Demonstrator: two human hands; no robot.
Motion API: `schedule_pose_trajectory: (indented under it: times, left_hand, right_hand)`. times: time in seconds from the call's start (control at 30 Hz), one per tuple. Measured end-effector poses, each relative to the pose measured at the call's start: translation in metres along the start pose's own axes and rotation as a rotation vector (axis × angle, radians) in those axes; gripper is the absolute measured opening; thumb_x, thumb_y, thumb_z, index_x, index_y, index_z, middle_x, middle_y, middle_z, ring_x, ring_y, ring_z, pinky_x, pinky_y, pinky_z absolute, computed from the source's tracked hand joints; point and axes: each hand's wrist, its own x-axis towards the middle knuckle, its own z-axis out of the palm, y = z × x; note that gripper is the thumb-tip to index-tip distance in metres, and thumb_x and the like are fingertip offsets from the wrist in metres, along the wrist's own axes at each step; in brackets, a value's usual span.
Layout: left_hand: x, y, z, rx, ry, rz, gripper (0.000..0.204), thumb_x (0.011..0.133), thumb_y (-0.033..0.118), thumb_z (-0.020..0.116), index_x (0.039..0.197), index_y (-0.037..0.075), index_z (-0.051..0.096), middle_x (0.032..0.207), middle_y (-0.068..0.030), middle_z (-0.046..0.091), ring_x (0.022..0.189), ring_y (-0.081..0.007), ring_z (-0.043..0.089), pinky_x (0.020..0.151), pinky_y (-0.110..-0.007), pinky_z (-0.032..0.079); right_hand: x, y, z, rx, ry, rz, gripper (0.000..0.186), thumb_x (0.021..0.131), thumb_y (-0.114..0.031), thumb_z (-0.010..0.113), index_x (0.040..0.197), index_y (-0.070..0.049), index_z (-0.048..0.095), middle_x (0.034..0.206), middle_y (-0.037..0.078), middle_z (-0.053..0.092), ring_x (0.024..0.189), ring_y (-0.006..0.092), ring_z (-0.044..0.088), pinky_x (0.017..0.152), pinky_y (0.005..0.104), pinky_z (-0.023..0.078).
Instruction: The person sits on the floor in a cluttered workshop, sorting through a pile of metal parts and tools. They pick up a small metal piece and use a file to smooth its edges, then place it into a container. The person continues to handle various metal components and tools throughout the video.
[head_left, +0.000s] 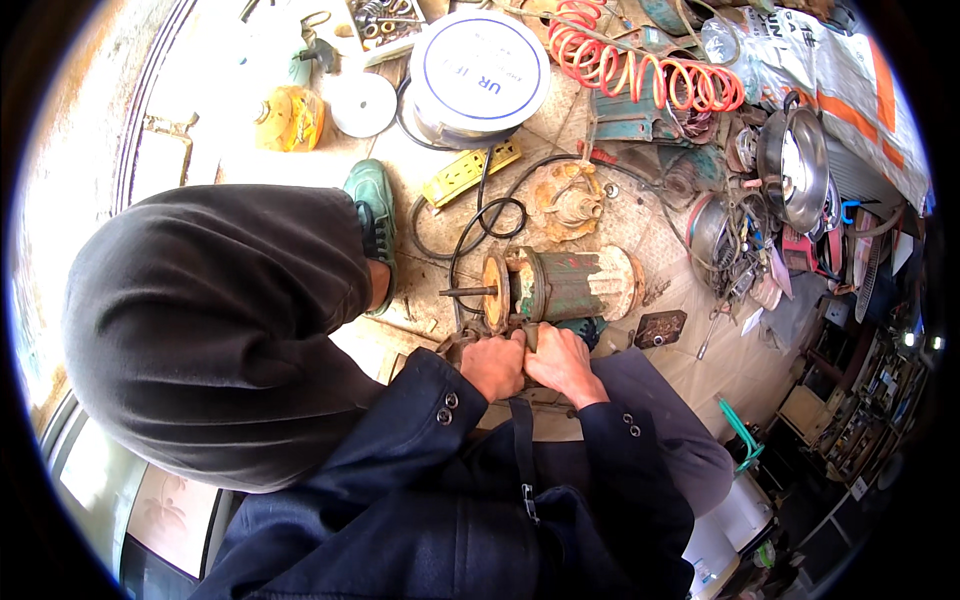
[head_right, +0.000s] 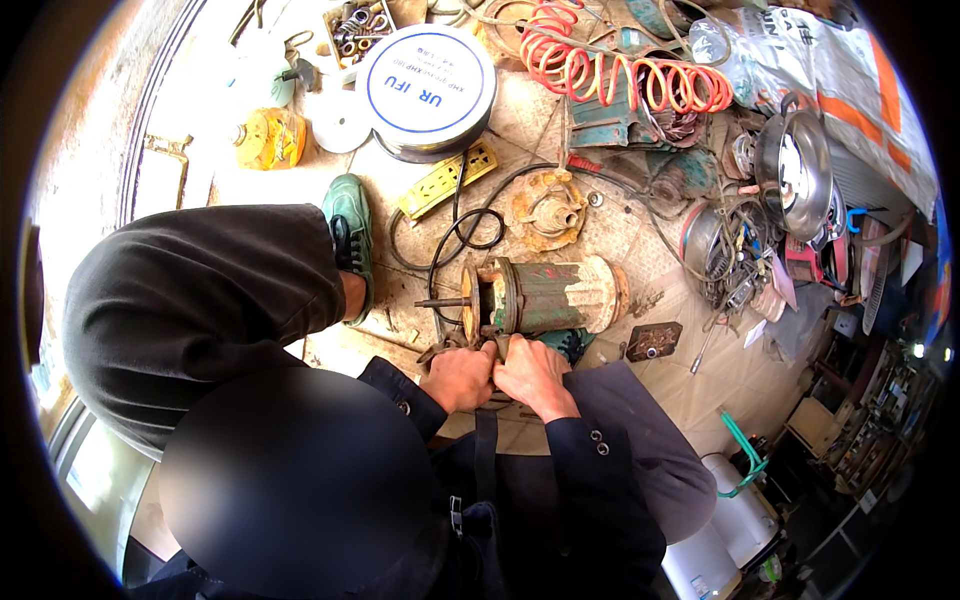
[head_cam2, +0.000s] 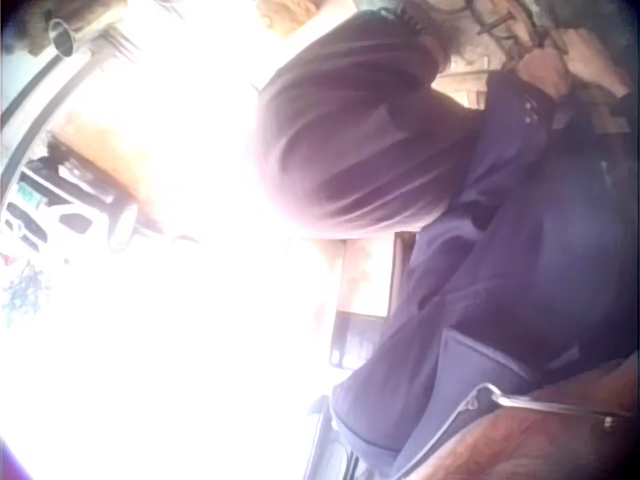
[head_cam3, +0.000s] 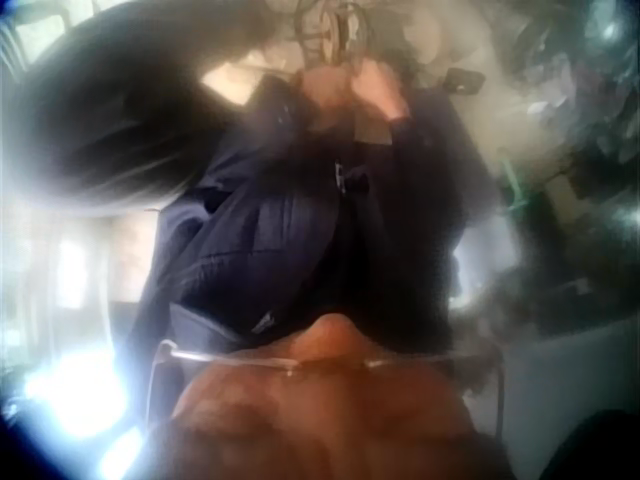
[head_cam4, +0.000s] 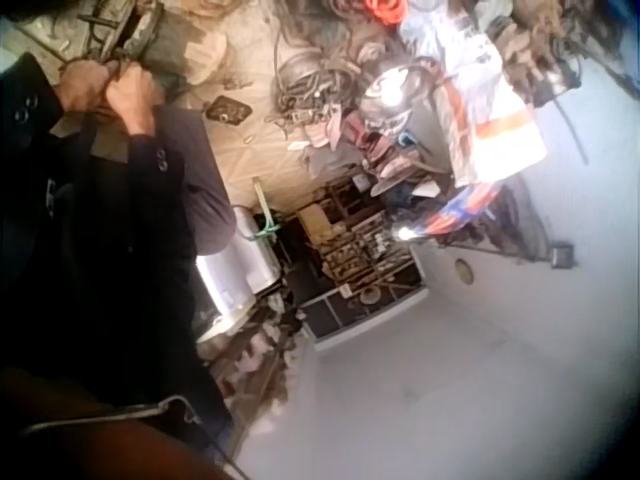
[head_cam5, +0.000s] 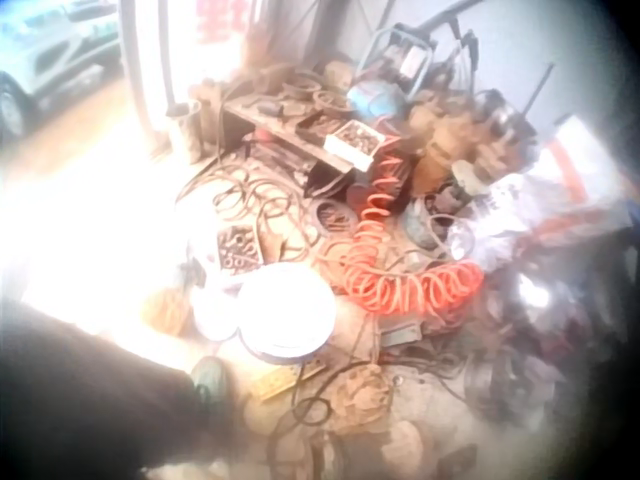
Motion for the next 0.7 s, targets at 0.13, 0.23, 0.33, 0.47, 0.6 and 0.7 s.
schedule_pose_trajectory:
  times: [0.13,0.23,0.33,0.47,0.6,0.7]
  left_hand:
    - [-0.002,0.004,0.0,-0.036,0.013,-0.001,0.038,0.083,0.019,0.067,0.114,0.002,0.051,0.097,-0.0226,0.073,0.095,-0.0413,0.071,0.078,-0.053,0.057]
    - [-0.002,0.003,0.002,-0.055,0.016,0.01,0.038,0.082,0.018,0.067,0.113,0.001,0.051,0.096,-0.0231,0.073,0.094,-0.0415,0.071,0.077,-0.053,0.057]
    - [-0.001,0.004,0.001,-0.064,0.008,0.018,0.037,0.082,0.017,0.067,0.112,0.0,0.051,0.096,-0.0235,0.073,0.094,-0.0412,0.071,0.077,-0.053,0.057]
    - [0.0,0.005,0.004,-0.086,0.033,0.008,0.037,0.082,0.017,0.066,0.111,0.0,0.052,0.097,-0.0238,0.073,0.095,-0.0409,0.071,0.078,-0.052,0.058]
    - [-0.001,0.006,0.004,-0.092,0.044,0.001,0.037,0.082,0.016,0.067,0.112,0.0,0.052,0.099,-0.0234,0.072,0.096,-0.0407,0.071,0.078,-0.052,0.058]
    - [-0.001,0.006,0.006,-0.089,0.051,-0.003,0.038,0.081,0.016,0.067,0.112,0.0,0.051,0.099,-0.023,0.072,0.096,-0.0406,0.071,0.078,-0.052,0.058]
  right_hand:
    - [0.0,-0.003,-0.004,-0.024,0.009,-0.007,0.037,0.086,-0.027,0.061,0.106,0.004,0.067,0.102,0.031,0.071,0.102,0.047,0.068,0.088,0.0541,0.053]
    - [-0.002,-0.009,-0.012,-0.068,-0.004,-0.028,0.036,0.086,-0.025,0.06,0.104,0.005,0.067,0.102,0.032,0.071,0.101,0.0468,0.068,0.088,0.0539,0.054]
    - [-0.002,-0.01,-0.015,-0.09,-0.007,-0.034,0.036,0.087,-0.025,0.06,0.104,0.006,0.067,0.101,0.031,0.071,0.1,0.0466,0.069,0.088,0.0532,0.054]
    - [0.0,-0.011,-0.016,-0.095,-0.016,-0.029,0.036,0.087,-0.025,0.06,0.104,0.006,0.067,0.1,0.031,0.071,0.1,0.0463,0.069,0.088,0.0524,0.054]
    - [0.0,-0.013,-0.017,-0.098,-0.012,-0.041,0.037,0.086,-0.025,0.06,0.104,0.006,0.067,0.1,0.031,0.071,0.099,0.046,0.069,0.088,0.0519,0.054]
    - [0.001,-0.012,-0.017,-0.105,-0.014,-0.044,0.037,0.086,-0.025,0.06,0.104,0.006,0.067,0.101,0.031,0.071,0.099,0.0458,0.069,0.088,0.0517,0.055]
